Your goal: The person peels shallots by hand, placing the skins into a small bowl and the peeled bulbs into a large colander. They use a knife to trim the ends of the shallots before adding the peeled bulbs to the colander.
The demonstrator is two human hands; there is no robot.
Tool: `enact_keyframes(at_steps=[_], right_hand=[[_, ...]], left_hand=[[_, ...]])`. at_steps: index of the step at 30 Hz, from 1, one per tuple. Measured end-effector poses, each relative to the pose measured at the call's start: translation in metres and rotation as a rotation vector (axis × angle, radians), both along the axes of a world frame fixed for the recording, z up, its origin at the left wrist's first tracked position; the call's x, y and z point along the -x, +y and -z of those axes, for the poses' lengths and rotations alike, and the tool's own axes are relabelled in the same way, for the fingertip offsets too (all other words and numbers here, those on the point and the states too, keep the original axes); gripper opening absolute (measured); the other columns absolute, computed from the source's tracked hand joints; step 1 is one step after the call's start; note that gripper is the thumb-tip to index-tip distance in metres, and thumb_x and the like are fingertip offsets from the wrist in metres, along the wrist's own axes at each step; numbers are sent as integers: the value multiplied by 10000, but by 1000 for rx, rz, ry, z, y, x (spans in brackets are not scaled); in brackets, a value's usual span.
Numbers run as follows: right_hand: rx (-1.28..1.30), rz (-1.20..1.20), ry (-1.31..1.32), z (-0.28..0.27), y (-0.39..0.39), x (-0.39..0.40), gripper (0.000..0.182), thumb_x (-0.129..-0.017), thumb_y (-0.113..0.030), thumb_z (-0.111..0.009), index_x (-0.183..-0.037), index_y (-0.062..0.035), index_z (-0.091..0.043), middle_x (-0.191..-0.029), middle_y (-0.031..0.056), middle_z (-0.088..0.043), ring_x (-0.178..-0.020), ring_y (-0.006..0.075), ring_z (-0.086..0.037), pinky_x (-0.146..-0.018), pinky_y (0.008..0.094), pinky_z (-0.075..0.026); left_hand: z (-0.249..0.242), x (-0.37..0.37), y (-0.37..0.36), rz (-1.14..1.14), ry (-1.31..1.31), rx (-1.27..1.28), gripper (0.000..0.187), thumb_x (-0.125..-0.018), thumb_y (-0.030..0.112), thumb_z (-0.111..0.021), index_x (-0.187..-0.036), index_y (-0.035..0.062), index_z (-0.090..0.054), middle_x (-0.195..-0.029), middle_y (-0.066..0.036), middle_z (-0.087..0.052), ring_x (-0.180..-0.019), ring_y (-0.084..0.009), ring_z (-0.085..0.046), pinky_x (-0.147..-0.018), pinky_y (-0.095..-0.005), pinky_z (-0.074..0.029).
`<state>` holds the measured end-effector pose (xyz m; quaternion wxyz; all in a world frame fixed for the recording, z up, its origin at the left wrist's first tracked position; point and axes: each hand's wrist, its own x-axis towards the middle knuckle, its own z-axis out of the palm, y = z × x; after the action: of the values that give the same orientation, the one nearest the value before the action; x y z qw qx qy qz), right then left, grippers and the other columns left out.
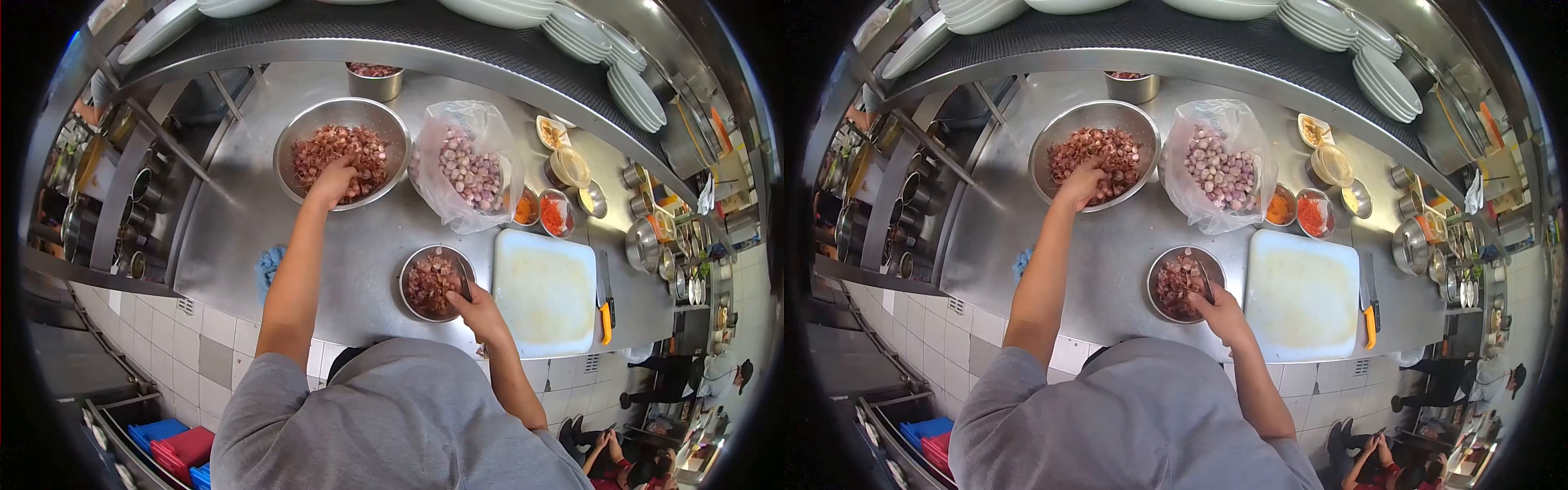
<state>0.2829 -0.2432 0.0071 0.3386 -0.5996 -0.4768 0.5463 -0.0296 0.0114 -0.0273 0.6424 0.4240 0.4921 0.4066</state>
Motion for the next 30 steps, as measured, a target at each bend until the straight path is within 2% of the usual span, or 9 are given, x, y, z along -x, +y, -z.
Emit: enact_keyframes(at_steps=[3,5,10,13,16,18,23,28,30], right_hand=[[13,5,-5,-26,1,5,391,-930,-220,-626,-1282,-56,-579,-900,-20,-645,-656,35,-480,-556,205,-406],[121,-42,-43,-47,2,9,414,-944,-198,-607,-1305,-8,-536,-1124,87,-649,-1025,140,-580,-930,288,-453],[-122,59,146,0,2,5,406,-951,-218,-601,-1292,-8,-534,-1129,92,-646,-1041,150,-577,-934,295,-451],[-125,157,218,7,6,8,386,-938,-239,-621,-1241,-9,-560,-1093,83,-651,-1001,156,-591,-904,301,-464],[-106,132,113,17,4,6,301,-932,-177,-633,-1172,-5,-576,-1038,41,-647,-940,117,-586,-840,277,-483],[-44,163,34,18,-2,4,258,-924,-196,-649,-1102,-18,-593,-965,25,-647,-864,109,-588,-777,269,-494],[-23,291,205,48,-10,4,200,-954,-222,-608,-1041,-43,-605,-860,10,-640,-710,79,-562,-619,237,-476],[68,294,551,22,-9,2,168,-960,-240,-601,-988,-74,-609,-745,-29,-605,-453,35,-372,-374,209,-244],[43,242,526,21,-10,-3,172,-958,-232,-603,-1013,-69,-613,-779,-16,-623,-511,45,-441,-424,211,-322]], left_hand=[[-17,-5,-7,53,200,-85,273,-931,136,-554,-1163,-6,-543,-862,-66,-611,-566,-107,-539,-450,-243,-432],[-33,-15,-19,23,224,-121,307,-920,185,-597,-1134,-31,-564,-901,-83,-642,-545,-105,-545,-459,-251,-446],[-44,-63,-90,177,-1,-183,341,-890,140,-591,-1214,37,-573,-885,-26,-622,-585,-89,-556,-486,-232,-450],[-41,-107,-161,421,38,-103,417,-884,118,-573,-1297,72,-554,-986,3,-631,-722,-98,-604,-613,-218,-492],[-6,-138,-198,482,-33,-284,420,-874,125,-575,-1288,59,-553,-1112,-68,-647,-928,-195,-646,-799,-290,-522],[-14,-140,-208,537,471,-604,438,-866,145,-587,-1285,29,-539,-1225,-153,-618,-1134,-305,-590,-956,-358,-471],[-30,-140,-212,708,669,-663,531,-858,152,-590,-1368,65,-473,-1268,-182,-579,-1111,-355,-590,-945,-401,-475],[-29,-144,-221,583,486,-649,555,-858,132,-576,-1390,72,-428,-1181,-192,-625,-1049,-363,-620,-878,-454,-499],[-28,-143,-217,632,547,-648,574,-858,120,-566,-1407,76,-406,-1156,-203,-633,-1025,-371,-628,-865,-460,-504]])
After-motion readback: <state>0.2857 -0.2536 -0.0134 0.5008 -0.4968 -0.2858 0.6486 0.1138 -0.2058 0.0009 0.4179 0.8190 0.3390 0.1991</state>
